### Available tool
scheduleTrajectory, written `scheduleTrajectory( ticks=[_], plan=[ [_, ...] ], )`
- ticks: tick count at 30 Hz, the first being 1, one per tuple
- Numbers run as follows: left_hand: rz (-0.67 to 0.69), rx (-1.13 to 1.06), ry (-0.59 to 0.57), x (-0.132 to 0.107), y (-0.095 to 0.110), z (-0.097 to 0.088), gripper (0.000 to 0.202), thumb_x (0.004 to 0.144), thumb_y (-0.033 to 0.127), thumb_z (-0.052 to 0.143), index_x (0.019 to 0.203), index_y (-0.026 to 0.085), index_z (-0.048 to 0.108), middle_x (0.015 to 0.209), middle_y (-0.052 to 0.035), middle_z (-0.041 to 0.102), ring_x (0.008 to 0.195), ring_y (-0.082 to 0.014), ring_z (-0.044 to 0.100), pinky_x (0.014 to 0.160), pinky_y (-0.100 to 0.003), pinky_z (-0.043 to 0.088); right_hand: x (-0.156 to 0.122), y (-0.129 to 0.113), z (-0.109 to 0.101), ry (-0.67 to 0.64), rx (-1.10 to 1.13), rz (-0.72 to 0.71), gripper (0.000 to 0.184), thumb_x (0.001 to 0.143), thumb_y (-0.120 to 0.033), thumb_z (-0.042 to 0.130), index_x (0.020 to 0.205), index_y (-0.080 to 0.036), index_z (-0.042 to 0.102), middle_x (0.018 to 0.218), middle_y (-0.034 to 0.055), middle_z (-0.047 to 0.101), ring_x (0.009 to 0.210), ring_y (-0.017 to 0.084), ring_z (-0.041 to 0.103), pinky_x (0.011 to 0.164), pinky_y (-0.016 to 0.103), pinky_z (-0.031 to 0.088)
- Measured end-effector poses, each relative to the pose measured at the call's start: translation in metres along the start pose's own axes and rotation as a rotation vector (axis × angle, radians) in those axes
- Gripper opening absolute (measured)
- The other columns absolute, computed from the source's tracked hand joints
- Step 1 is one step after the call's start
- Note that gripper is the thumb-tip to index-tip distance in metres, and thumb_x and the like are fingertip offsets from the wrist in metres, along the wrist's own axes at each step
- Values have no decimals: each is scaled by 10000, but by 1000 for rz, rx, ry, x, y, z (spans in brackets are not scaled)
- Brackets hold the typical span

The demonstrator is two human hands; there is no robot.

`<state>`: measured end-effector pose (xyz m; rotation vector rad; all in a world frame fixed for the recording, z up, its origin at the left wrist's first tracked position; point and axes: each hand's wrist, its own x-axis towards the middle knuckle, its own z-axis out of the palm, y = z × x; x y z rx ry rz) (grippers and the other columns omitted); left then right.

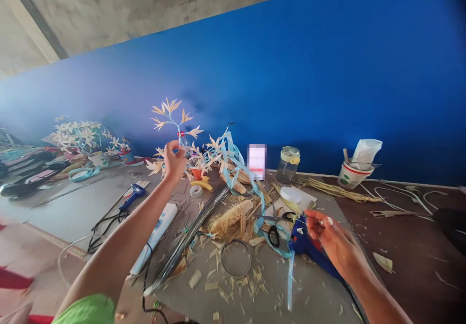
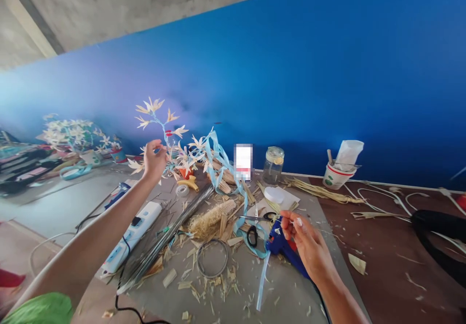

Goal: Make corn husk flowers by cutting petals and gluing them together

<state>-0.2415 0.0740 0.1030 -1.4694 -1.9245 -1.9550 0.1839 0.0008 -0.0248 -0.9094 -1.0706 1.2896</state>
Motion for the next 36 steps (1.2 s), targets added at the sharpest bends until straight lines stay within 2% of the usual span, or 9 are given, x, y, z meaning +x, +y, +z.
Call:
scheduleTrajectory(
  ticks=[3, 7, 9, 12, 17, 21, 27, 32, 36],
  plan=[
    [13, -87, -240, -50, 31, -21, 145, 796, 283, 556, 875, 173, 609, 646, 21, 534, 452, -63, 417, 459, -198, 351, -2, -1, 4, 19, 0, 10, 431, 666, -500, 723, 958, -186, 675, 728, 32, 570, 581, 130, 469, 543, 280, 399],
    [-74, -272, -495, -121, 64, -27, 158, 783, 305, 578, 833, 166, 634, 561, 36, 504, 421, -58, 409, 440, -196, 316, -5, 2, 9, 24, -30, 15, 423, 592, -424, 800, 912, -178, 670, 708, 8, 568, 575, 109, 455, 546, 257, 375],
    [-160, -406, -547, -152, 78, -15, 192, 767, 343, 600, 807, 157, 622, 575, 33, 502, 406, -46, 380, 414, -193, 267, -7, 4, 13, 0, -45, 9, 406, 592, -453, 793, 853, -168, 670, 645, -3, 550, 559, 108, 447, 543, 258, 363],
    [-289, -624, -547, -194, 94, 14, 258, 776, 414, 588, 803, 157, 599, 528, 60, 400, 414, -42, 325, 419, -188, 232, -12, 3, 18, -45, -65, -5, 387, 620, -493, 762, 790, -160, 662, 549, -25, 499, 536, 105, 431, 538, 254, 341],
    [-450, -796, -693, -253, 111, 60, 345, 755, 502, 597, 808, 161, 581, 519, 63, 360, 442, -56, 301, 437, -203, 227, -17, -2, 24, -75, -97, -27, 353, 685, -505, 704, 708, -160, 631, 521, -36, 461, 502, 89, 383, 512, 248, 302],
    [-513, -804, -758, -272, 109, 83, 399, 702, 550, 632, 802, 167, 582, 496, 64, 353, 438, -66, 282, 432, -221, 206, -17, -1, 24, -84, -109, -28, 397, 701, -553, 666, 635, -172, 577, 507, -43, 408, 497, 99, 374, 486, 247, 276],
    [-583, -757, -753, -274, 89, 103, 444, 638, 594, 667, 736, 174, 560, 453, 89, 282, 404, -58, 227, 417, -224, 150, -13, 8, 19, -35, -164, -113, 519, 786, -608, 541, 496, -196, 415, 487, -35, 352, 485, 101, 323, 499, 265, 273],
    [-538, -715, -748, -276, 82, 104, 406, 682, 533, 650, 854, 166, 626, 479, 66, 406, 428, -73, 364, 436, -207, 251, -12, 3, 21, -37, -128, -125, 547, 811, -598, 506, 479, -206, 319, 484, -42, 293, 477, 94, 280, 507, 269, 263],
    [-548, -720, -761, -273, 76, 105, 312, 704, 420, 664, 891, 171, 654, 570, 28, 545, 484, -75, 441, 457, -193, 296, -10, -1, 25, -56, -105, -99, 448, 790, -581, 524, 572, -197, 446, 506, -50, 334, 484, 90, 306, 508, 252, 273]
  ],
)
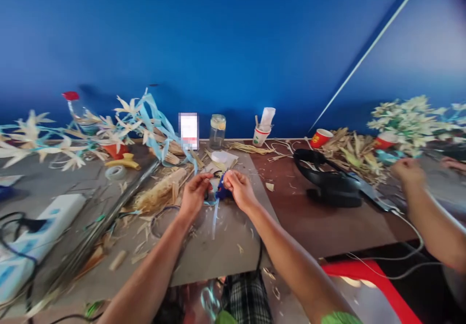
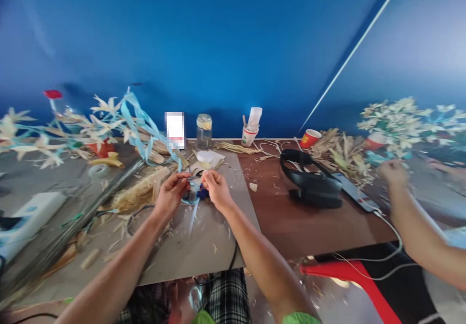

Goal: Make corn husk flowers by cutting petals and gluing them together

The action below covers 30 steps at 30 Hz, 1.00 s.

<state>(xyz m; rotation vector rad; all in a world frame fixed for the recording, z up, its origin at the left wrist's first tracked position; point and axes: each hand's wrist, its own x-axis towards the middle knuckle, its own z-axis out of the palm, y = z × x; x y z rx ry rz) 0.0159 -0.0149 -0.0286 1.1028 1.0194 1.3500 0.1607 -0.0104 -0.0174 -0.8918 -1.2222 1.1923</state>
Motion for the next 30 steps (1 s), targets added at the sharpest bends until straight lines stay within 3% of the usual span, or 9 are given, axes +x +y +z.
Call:
scheduleTrajectory(
  ticks=[4, 8, 13, 17, 20, 26, 30],
  plan=[
    [-9, -59, -16, -1, -1, 1, 282, 679, 370, 702, 875, 172, 651, 591, 18, 579, 502, -84, 492, 467, -194, 335, -3, -3, 3, -13, -69, 69, 306, 675, -448, 675, 816, -188, 596, 624, -30, 498, 560, 100, 415, 548, 234, 338],
    [-45, -126, -31, -5, 0, 6, 248, 708, 384, 688, 799, 162, 623, 565, 33, 539, 474, -70, 467, 465, -195, 332, -4, -3, 4, -37, -62, 117, 263, 687, -425, 657, 760, -175, 626, 577, -31, 490, 538, 94, 401, 531, 229, 328],
    [-95, -220, -39, -9, 1, 11, 319, 705, 455, 683, 736, 169, 545, 514, 80, 394, 399, -35, 328, 424, -179, 266, -3, 3, 4, -8, -36, 157, 358, 653, -514, 681, 742, -174, 615, 557, -39, 468, 514, 87, 368, 502, 226, 293],
    [-95, -233, -46, -10, 2, 13, 402, 720, 534, 640, 654, 172, 479, 489, 84, 318, 401, -38, 292, 415, -181, 244, -4, 7, 3, -52, -106, 102, 479, 732, -623, 570, 572, -174, 518, 487, -48, 349, 475, 77, 298, 481, 234, 244],
    [-76, -150, -37, -10, 2, 13, 410, 741, 535, 606, 618, 170, 464, 495, 66, 368, 399, -45, 328, 408, -190, 256, -5, 8, 1, -70, -185, 34, 515, 801, -624, 477, 538, -181, 472, 491, -39, 354, 482, 85, 314, 492, 241, 262],
    [-53, -27, 27, -7, -1, 10, 163, 674, 234, 577, 828, 184, 564, 611, 34, 568, 456, -83, 474, 457, -201, 358, -4, 5, 0, 24, -406, -95, 205, 812, -354, 485, 767, -183, 588, 704, 3, 542, 613, 123, 469, 603, 244, 384],
    [-8, 96, 48, -8, -4, 9, 145, 590, 116, 475, 662, 174, 587, 547, 19, 562, 499, -99, 487, 482, -197, 360, -5, 4, -1, 25, -409, -218, 187, 689, -162, 410, 740, -193, 588, 865, 41, 596, 726, 148, 517, 691, 271, 429]
  ],
)
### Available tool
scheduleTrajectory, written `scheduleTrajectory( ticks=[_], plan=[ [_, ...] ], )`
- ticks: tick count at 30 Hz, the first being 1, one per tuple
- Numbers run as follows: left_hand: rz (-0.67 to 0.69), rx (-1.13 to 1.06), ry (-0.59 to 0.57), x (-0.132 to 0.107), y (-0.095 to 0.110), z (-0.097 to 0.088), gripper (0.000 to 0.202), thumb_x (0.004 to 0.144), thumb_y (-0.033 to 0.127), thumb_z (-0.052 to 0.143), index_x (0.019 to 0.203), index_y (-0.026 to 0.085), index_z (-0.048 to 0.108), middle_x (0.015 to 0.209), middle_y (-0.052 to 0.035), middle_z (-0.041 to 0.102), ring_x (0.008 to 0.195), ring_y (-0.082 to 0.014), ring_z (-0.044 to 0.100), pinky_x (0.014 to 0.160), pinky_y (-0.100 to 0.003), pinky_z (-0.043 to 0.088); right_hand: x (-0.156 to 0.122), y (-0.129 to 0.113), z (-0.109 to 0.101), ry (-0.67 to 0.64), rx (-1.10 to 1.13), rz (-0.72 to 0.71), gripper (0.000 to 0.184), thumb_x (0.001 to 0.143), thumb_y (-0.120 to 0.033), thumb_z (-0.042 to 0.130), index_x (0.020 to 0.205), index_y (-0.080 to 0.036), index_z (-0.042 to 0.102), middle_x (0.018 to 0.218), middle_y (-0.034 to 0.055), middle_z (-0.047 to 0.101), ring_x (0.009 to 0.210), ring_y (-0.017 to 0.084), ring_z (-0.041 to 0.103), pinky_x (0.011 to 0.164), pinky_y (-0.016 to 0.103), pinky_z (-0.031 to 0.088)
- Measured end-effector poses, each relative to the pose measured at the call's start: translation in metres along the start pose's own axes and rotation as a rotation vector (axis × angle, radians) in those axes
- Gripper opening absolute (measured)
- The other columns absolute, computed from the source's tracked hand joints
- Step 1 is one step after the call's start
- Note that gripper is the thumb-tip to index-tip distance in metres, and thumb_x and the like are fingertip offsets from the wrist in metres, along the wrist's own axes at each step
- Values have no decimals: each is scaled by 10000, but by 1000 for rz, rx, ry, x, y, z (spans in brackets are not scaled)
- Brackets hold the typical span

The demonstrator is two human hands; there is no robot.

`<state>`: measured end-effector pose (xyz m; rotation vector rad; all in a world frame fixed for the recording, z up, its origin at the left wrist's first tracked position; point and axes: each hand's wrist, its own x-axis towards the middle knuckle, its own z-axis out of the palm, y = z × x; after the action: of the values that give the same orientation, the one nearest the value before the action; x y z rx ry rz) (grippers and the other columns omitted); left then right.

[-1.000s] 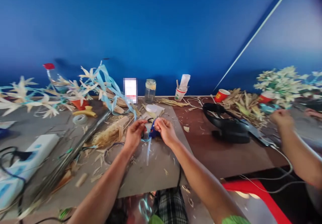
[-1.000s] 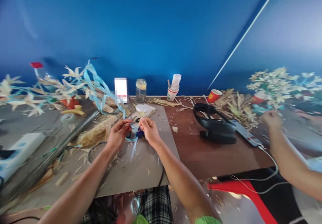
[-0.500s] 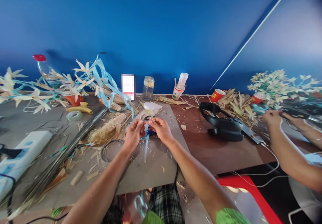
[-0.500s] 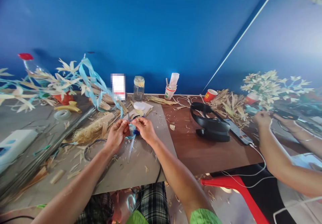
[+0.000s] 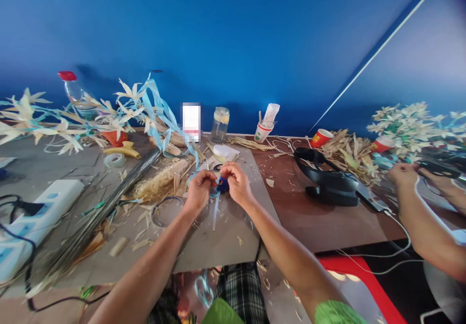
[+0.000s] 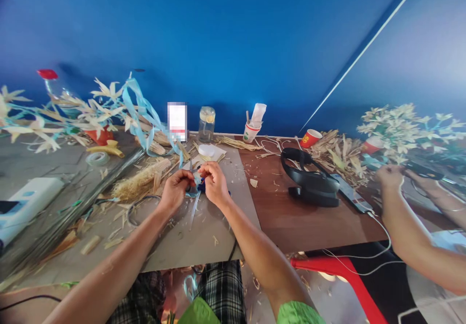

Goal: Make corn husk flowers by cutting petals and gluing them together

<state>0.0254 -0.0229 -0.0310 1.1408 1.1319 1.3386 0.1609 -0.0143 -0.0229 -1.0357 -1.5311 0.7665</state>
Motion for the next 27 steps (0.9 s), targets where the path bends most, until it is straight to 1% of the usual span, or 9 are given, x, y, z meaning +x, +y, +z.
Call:
scheduleTrajectory(
  ticks=[2, 4, 7, 10, 13, 17, 20, 23, 27],
  plan=[
    [66, 3, 22, -2, -2, 1, 146, 581, 106, 460, 619, 176, 582, 552, 17, 553, 521, -101, 494, 502, -200, 370, -1, 1, -3, -70, 20, -29, 194, 651, -135, 383, 649, -198, 566, 752, 28, 592, 714, 154, 525, 690, 277, 428],
    [77, -10, 15, -3, -5, 3, 162, 606, 112, 459, 659, 184, 593, 529, 27, 531, 488, -100, 469, 488, -205, 356, -2, 2, -6, -86, 50, 13, 182, 661, -139, 390, 634, -193, 562, 702, 11, 581, 609, 129, 489, 617, 266, 405],
    [131, -20, 59, -2, -8, 3, 192, 636, 101, 454, 711, 190, 607, 555, 25, 525, 508, -97, 469, 510, -206, 359, 1, 5, -10, -16, 98, 114, 120, 737, -198, 464, 750, -185, 583, 621, -26, 524, 528, 102, 442, 531, 240, 346],
    [104, -60, 88, -1, -7, 1, 185, 665, 105, 462, 751, 193, 601, 560, 27, 506, 502, -96, 458, 509, -208, 355, 6, 3, -10, -31, 109, 175, 228, 796, -285, 511, 985, -183, 585, 535, -73, 423, 457, 89, 368, 474, 228, 292],
    [78, -99, 99, -2, -5, 0, 157, 693, 117, 464, 753, 191, 589, 595, 19, 515, 506, -93, 456, 511, -210, 357, 11, -5, -7, -3, 48, 144, 254, 794, -284, 533, 1016, -168, 580, 603, -48, 497, 530, 100, 456, 549, 243, 372],
    [97, -155, 100, -2, -5, 2, 120, 735, 135, 474, 785, 185, 571, 717, 1, 551, 520, -78, 459, 520, -211, 370, 24, -19, 5, -8, 14, 78, 272, 724, -185, 520, 986, -165, 590, 757, -8, 577, 654, 115, 538, 678, 277, 437],
    [104, -195, 82, -3, -5, 3, 98, 800, 204, 485, 856, 180, 562, 721, 5, 536, 517, -74, 447, 518, -208, 366, 37, -28, 17, -72, -21, 75, 288, 672, -145, 482, 928, -159, 614, 670, -28, 544, 611, 107, 510, 656, 271, 430],
    [115, -227, 82, -5, -1, 3, 152, 855, 306, 479, 885, 176, 552, 657, 23, 493, 512, -77, 419, 509, -203, 345, 49, -33, 32, -93, 25, 125, 292, 660, -170, 495, 928, -160, 610, 703, -28, 556, 578, 91, 498, 612, 255, 424],
    [153, -259, 141, -8, 3, 2, 234, 897, 390, 430, 862, 178, 521, 644, 27, 472, 521, -84, 412, 516, -213, 342, 60, -39, 50, -92, 67, 187, 262, 681, -262, 587, 920, -157, 604, 725, -20, 582, 552, 79, 487, 565, 232, 411]
  ],
)
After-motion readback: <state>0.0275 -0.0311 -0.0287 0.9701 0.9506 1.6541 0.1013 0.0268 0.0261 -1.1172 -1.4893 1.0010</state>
